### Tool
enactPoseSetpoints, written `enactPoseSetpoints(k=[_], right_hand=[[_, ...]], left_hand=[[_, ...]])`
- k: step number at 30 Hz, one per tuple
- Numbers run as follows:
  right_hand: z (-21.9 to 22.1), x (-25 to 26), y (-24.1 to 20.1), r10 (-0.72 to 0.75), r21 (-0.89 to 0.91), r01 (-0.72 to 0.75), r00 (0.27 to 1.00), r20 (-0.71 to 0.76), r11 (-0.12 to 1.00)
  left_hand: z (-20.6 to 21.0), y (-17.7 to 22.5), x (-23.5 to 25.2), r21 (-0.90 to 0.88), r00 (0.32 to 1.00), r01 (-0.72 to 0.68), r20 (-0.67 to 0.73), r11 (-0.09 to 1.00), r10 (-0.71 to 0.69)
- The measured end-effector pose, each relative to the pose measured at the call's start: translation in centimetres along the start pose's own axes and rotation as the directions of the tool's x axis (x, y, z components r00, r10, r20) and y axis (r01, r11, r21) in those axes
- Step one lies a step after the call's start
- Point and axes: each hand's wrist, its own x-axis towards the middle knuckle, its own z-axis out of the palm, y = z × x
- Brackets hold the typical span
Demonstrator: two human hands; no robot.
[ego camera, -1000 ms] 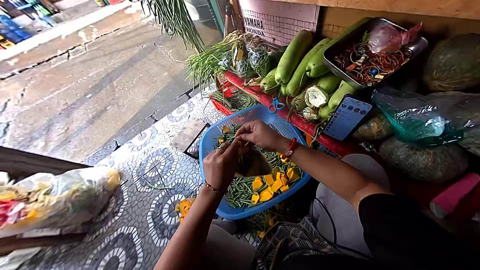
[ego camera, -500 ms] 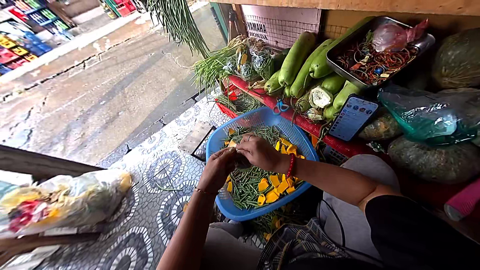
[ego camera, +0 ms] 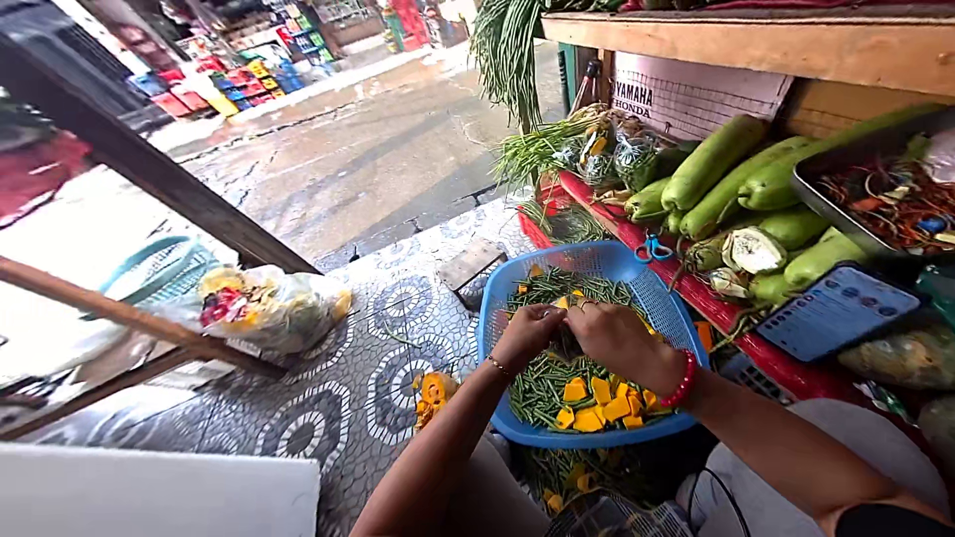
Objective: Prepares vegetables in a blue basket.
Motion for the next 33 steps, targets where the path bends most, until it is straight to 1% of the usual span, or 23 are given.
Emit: enactPoseSetpoints(k=[2, 3, 5, 7, 9, 10, 11, 12, 13, 14, 15, 16, 17, 18, 19, 20, 21, 22, 24, 26, 28, 30, 33], right_hand=[[1.5, -0.2, 1.0, -0.15, -0.034, 0.146, 0.974, -0.171, 0.989], [2.2, -0.1, 1.5, -0.207, -0.025, 0.207, 0.954, -0.217, 0.978], [3.1, -0.4, 1.7, -0.283, 0.007, 0.293, 0.927, -0.247, 0.956], [3.3, -0.6, 1.4, -0.32, 0.036, 0.339, 0.912, -0.256, 0.94], [2.9, -0.8, 1.3, -0.333, 0.042, 0.356, 0.904, -0.268, 0.934], [2.7, -0.8, 1.3, -0.333, 0.025, 0.351, 0.905, -0.265, 0.936], [2.4, -0.8, 1.3, -0.327, -0.004, 0.336, 0.914, -0.241, 0.942], [2.0, -0.7, 1.1, -0.308, -0.028, 0.308, 0.933, -0.186, 0.951], [1.5, -0.8, 0.7, -0.269, -0.044, 0.266, 0.959, -0.092, 0.963], [1.0, -0.9, 0.0, -0.212, -0.061, 0.214, 0.977, 0.036, 0.975], [0.5, -1.1, -1.2, -0.142, -0.09, 0.159, 0.974, 0.175, 0.983], [0.3, -1.3, -2.6, -0.065, -0.126, 0.107, 0.951, 0.301, 0.986], [0.6, -1.5, -3.8, -0.028, -0.159, 0.088, 0.938, 0.344, 0.983], [1.0, -1.8, -4.4, -0.035, -0.196, 0.102, 0.947, 0.318, 0.975], [1.2, -2.1, -4.5, -0.085, -0.215, 0.135, 0.97, 0.227, 0.967], [1.2, -2.1, -3.9, -0.173, -0.211, 0.185, 0.982, 0.074, 0.96], [0.9, -1.6, -3.0, -0.257, -0.192, 0.236, 0.962, -0.093, 0.952], [0.1, -1.0, -2.0, -0.3, -0.174, 0.264, 0.926, -0.228, 0.949], [-1.6, 0.0, -0.3, -0.274, -0.08, 0.264, 0.879, -0.391, 0.961], [-2.6, 0.3, 0.6, -0.152, 0.126, 0.228, 0.886, -0.437, 0.965], [-3.4, 0.2, 1.0, -0.032, 0.353, 0.192, 0.911, -0.412, 0.916], [-4.5, 0.0, 0.9, 0.031, 0.487, 0.165, 0.928, -0.37, 0.858], [-6.0, -0.4, 1.1, 0.104, 0.647, 0.106, 0.955, -0.278, 0.755]], left_hand=[[-0.4, -0.2, 0.4, 0.083, 0.998, -0.059, 0.018, 0.995, 0.058], [-1.0, -0.5, 0.8, 0.152, 0.996, -0.09, 0.018, 0.984, 0.088], [-2.1, -1.4, 1.8, 0.34, 0.987, -0.144, -0.017, 0.929, 0.159], [-2.8, -1.6, 2.0, 0.525, 0.974, -0.174, -0.034, 0.833, 0.225], [-2.8, -1.3, 1.3, 0.703, 0.964, -0.188, 0.0, 0.686, 0.264], [-2.7, -1.0, 0.9, 0.771, 0.968, -0.161, 0.002, 0.616, 0.25], [-2.6, -0.7, 0.6, 0.802, 0.976, -0.123, -0.009, 0.584, 0.218], [-2.7, -0.4, 0.3, 0.787, 0.986, -0.082, -0.026, 0.611, 0.166], [-2.9, -0.3, 0.3, 0.709, 0.992, -0.049, -0.045, 0.704, 0.115], [-3.0, -0.5, 0.3, 0.559, 0.997, -0.005, -0.066, 0.829, 0.05], [-2.9, -1.0, 0.5, 0.368, 0.997, 0.055, -0.069, 0.928, -0.031], [-2.7, -1.3, 0.5, 0.169, 0.994, 0.108, -0.049, 0.98, -0.101], [-2.4, -1.5, 0.6, 0.028, 0.992, 0.128, -0.014, 0.991, -0.128], [-2.3, -1.4, 0.5, -0.039, 0.993, 0.118, 0.024, 0.992, -0.117], [-2.1, -1.3, 0.3, -0.048, 0.997, 0.066, 0.054, 0.997, -0.064], [-2.1, -1.1, 0.1, -0.022, 0.996, -0.015, 0.088, 1.0, 0.016], [-2.3, -0.8, -0.2, 0.025, 0.986, -0.109, 0.131, 0.994, 0.105], [-2.6, -0.3, -0.6, 0.079, 0.965, -0.205, 0.183, 0.976, 0.188], [-2.7, 0.8, -1.4, 0.144, 0.899, -0.383, 0.286, 0.912, 0.333], [-2.1, 1.6, -2.1, 0.14, 0.82, -0.534, 0.325, 0.834, 0.471], [-0.9, 1.6, -2.6, 0.079, 0.756, -0.636, 0.265, 0.768, 0.599], [0.2, 1.6, -3.0, 0.069, 0.717, -0.692, 0.178, 0.719, 0.674], [1.2, 2.2, -4.0, 0.195, 0.684, -0.725, 0.093, 0.661, 0.723]])
